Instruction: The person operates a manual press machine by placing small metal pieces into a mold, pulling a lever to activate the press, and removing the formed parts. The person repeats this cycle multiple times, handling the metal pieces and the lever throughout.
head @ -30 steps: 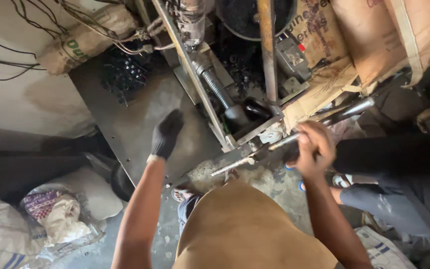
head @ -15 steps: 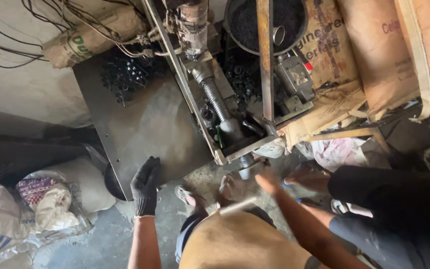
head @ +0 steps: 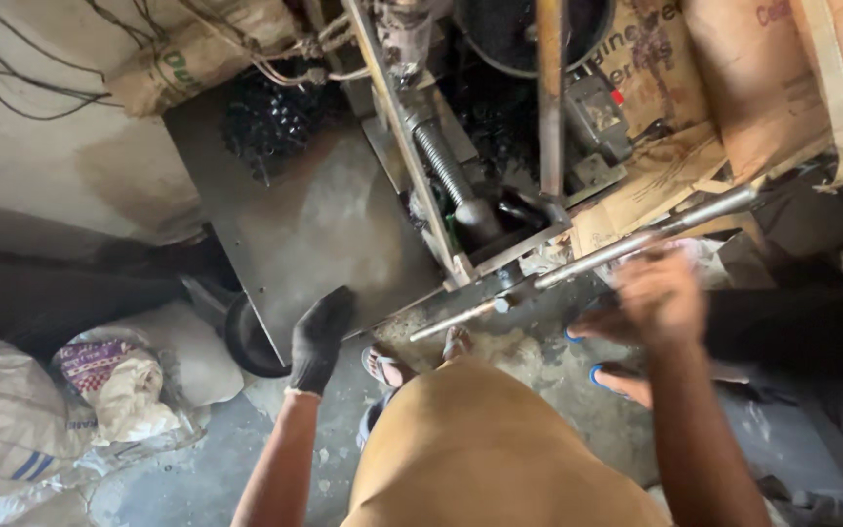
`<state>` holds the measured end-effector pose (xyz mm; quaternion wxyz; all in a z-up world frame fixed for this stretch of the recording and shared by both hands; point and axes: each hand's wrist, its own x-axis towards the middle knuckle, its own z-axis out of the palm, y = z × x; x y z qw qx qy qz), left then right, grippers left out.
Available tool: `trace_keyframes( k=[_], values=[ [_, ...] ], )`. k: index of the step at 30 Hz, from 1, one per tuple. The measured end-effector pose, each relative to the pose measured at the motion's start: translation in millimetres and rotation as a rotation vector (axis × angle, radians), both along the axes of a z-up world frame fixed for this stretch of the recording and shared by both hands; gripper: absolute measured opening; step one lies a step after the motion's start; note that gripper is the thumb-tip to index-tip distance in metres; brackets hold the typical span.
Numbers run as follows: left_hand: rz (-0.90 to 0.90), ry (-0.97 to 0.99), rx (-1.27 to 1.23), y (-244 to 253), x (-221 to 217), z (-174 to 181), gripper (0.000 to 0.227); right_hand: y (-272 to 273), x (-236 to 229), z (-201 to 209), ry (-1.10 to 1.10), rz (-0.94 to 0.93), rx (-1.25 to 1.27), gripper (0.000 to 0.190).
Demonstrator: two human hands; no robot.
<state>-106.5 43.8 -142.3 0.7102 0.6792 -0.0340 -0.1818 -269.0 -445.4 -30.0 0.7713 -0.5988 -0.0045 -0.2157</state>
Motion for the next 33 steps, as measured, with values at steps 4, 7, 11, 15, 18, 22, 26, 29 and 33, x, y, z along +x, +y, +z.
trace_keyframes(
  k=[4,7,11,15,18,22,26,29,33],
  values=[
    [-0.353,0.036,0.063,-39,-9,-2,0.042,-36,14,52,0.014,-0.672,0.205,0.021],
    [-0.669,-0.046,0.275,-77,-25,-17,0.071,-44,42,86,0.077,-0.674,0.259,0.022],
    [-0.9,-0.343,0.483,-134,-22,-80,0.098,-44,79,99,0.274,-0.628,0.142,0.015],
    [-1.142,-0.244,0.523,-143,-13,-164,0.069,-40,87,85,0.271,-0.702,0.025,0.018],
    [-1.193,-0.184,0.55,-134,-20,-204,0.057,-40,82,70,0.298,-0.853,-0.013,0.023],
    [-1.2,-0.27,0.558,-127,-27,-212,0.053,-58,81,56,0.322,-0.831,-0.041,0.021],
    [-1.075,-0.14,0.786,-90,-37,-182,0.047,-100,89,33,0.483,-0.86,0.147,0.015],
    [-1.086,-0.135,0.959,-67,-48,-150,0.037,-134,91,-2,0.611,-0.845,0.243,0.013],
    [-1.023,-0.055,0.945,-39,-48,-104,0.044,-179,108,-55,0.788,-0.791,0.336,0.015]
  ],
)
